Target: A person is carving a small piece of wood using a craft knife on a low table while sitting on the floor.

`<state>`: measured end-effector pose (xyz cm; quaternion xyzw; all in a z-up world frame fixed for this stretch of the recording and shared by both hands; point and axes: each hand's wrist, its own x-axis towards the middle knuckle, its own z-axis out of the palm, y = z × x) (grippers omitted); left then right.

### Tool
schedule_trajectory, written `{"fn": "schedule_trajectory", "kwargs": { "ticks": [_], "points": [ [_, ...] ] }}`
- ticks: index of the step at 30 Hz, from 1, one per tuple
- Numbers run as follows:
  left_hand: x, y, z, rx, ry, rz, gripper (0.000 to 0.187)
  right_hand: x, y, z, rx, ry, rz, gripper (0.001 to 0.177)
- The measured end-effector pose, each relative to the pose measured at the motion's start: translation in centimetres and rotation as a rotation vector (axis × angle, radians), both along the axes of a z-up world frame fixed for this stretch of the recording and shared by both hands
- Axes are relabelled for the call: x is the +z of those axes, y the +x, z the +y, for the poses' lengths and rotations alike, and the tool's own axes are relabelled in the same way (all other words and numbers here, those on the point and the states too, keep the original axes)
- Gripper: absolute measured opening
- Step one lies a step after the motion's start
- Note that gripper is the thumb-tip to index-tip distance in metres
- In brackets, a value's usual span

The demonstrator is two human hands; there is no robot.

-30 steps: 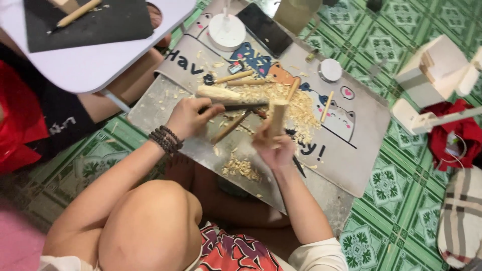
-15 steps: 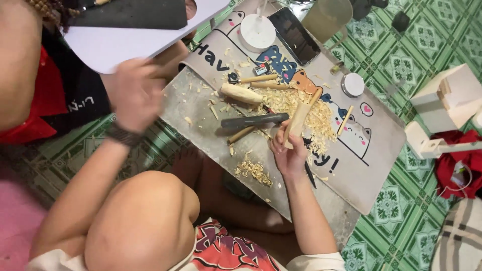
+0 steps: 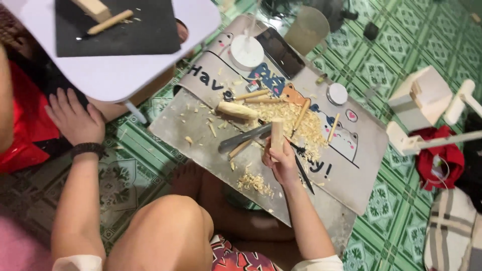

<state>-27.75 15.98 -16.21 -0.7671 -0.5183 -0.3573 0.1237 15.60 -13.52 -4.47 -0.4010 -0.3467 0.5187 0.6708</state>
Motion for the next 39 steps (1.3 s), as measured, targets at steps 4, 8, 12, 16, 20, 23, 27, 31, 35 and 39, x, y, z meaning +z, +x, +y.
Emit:
{"fn": "schedule_trajectory", "kwargs": {
  "ticks": [4, 8, 12, 16, 20, 23, 27, 31, 35, 39],
  "points": [
    [0.6, -0.1, 0.7, -0.039, -0.093, -0.050, 0.051, 0.2, 0.0, -0.3, -0.034, -0.056, -0.056, 0.036],
    [0.2, 0.9, 0.3, -0.006, -0.115, -0.008, 0.052, 0.3, 0.0, -0.5, -0.016, -0.040, -0.024, 0.035],
    [0.1, 1.2, 0.1, 0.046, -0.091, 0.031, 0.052, 0.9, -0.2, -0.7, -0.009, -0.070, -0.102, 0.034],
    [0.1, 1.2, 0.0, 0.049, -0.085, 0.073, 0.051, 2.3, -0.5, -0.6, 0.031, -0.053, -0.241, 0.038],
    [-2.8, 0.6, 1.3, 0.116, -0.176, 0.070, 0.058, 0.8, -0.4, -0.7, 0.073, -0.010, -0.221, 0.034],
    [-3.4, 0.1, 1.5, 0.127, -0.144, -0.029, 0.058, -2.7, 0.4, -0.5, -0.031, 0.026, -0.075, 0.036],
    [-1.9, 0.5, 1.1, 0.167, -0.280, 0.038, 0.069, -2.3, 0.4, -0.5, -0.050, 0.001, -0.154, 0.027],
    [0.3, 0.9, 0.2, 0.168, -0.471, 0.017, 0.061, -2.7, 0.8, -0.7, -0.081, -0.045, -0.164, 0.030],
    [0.5, -0.1, 0.8, 0.225, -0.584, 0.018, 0.057, -2.2, 0.4, -0.6, -0.082, -0.050, -0.152, 0.031],
    [-2.3, 0.3, 2.6, 0.271, -0.500, 0.012, 0.056, -1.2, -0.2, -0.7, -0.095, -0.073, -0.181, 0.029]
  ]
}}
